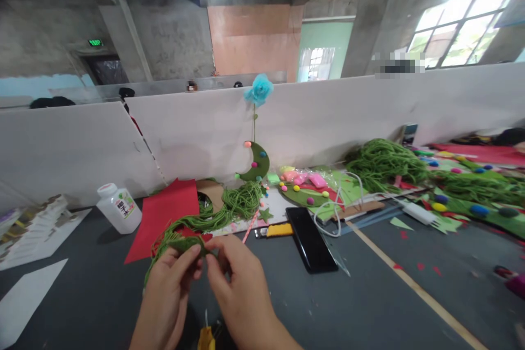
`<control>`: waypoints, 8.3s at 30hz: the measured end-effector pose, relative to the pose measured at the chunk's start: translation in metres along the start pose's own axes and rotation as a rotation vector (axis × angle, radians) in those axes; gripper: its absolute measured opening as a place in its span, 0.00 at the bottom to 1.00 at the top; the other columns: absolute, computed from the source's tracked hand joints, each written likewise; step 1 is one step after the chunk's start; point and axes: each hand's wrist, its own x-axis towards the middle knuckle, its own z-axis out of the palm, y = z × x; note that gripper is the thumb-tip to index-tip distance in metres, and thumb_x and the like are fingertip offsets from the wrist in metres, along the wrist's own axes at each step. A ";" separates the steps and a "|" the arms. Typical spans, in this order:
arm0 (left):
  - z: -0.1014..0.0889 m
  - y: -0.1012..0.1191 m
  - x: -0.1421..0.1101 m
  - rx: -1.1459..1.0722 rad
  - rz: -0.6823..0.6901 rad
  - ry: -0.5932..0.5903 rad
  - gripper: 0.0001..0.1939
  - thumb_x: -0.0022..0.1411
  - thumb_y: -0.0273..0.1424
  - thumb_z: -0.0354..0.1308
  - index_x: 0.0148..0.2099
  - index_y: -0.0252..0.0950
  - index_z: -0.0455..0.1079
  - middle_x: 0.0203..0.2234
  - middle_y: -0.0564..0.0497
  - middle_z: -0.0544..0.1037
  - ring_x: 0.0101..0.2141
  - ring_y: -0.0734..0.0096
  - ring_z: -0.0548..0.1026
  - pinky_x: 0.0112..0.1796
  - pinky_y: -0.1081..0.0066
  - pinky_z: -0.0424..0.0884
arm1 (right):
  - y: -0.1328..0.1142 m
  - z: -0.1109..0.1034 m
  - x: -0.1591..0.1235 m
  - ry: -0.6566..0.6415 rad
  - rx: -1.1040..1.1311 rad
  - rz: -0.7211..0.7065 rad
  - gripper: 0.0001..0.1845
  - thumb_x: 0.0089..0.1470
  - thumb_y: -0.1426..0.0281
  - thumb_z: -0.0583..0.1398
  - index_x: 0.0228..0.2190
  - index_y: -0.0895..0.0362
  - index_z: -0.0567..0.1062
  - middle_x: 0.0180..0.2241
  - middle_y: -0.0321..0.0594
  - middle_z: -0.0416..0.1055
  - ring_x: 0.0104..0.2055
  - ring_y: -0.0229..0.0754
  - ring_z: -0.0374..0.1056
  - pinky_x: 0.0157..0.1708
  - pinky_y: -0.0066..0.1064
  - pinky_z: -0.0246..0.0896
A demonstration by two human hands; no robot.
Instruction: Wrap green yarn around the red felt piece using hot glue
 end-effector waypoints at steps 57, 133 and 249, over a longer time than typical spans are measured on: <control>0.001 0.000 -0.018 0.381 0.051 -0.263 0.06 0.49 0.33 0.65 0.27 0.35 0.74 0.16 0.53 0.77 0.20 0.70 0.74 0.26 0.72 0.71 | -0.004 -0.041 0.016 -0.106 -0.091 -0.089 0.07 0.45 0.79 0.57 0.22 0.56 0.71 0.24 0.35 0.70 0.30 0.39 0.65 0.33 0.30 0.60; -0.008 0.007 -0.007 -0.125 -0.355 -0.300 0.11 0.45 0.32 0.72 0.25 0.33 0.74 0.17 0.56 0.70 0.20 0.81 0.64 0.22 0.80 0.63 | 0.012 -0.024 0.016 -0.372 0.732 0.461 0.15 0.44 0.61 0.68 0.28 0.56 0.72 0.19 0.29 0.66 0.19 0.31 0.58 0.18 0.23 0.47; -0.018 0.009 -0.018 0.291 0.021 -0.391 0.17 0.45 0.42 0.70 0.35 0.37 0.78 0.31 0.48 0.81 0.33 0.67 0.76 0.32 0.73 0.70 | -0.020 -0.071 0.012 -0.294 -0.212 -0.122 0.10 0.53 0.79 0.59 0.23 0.58 0.76 0.26 0.36 0.74 0.32 0.39 0.68 0.33 0.29 0.60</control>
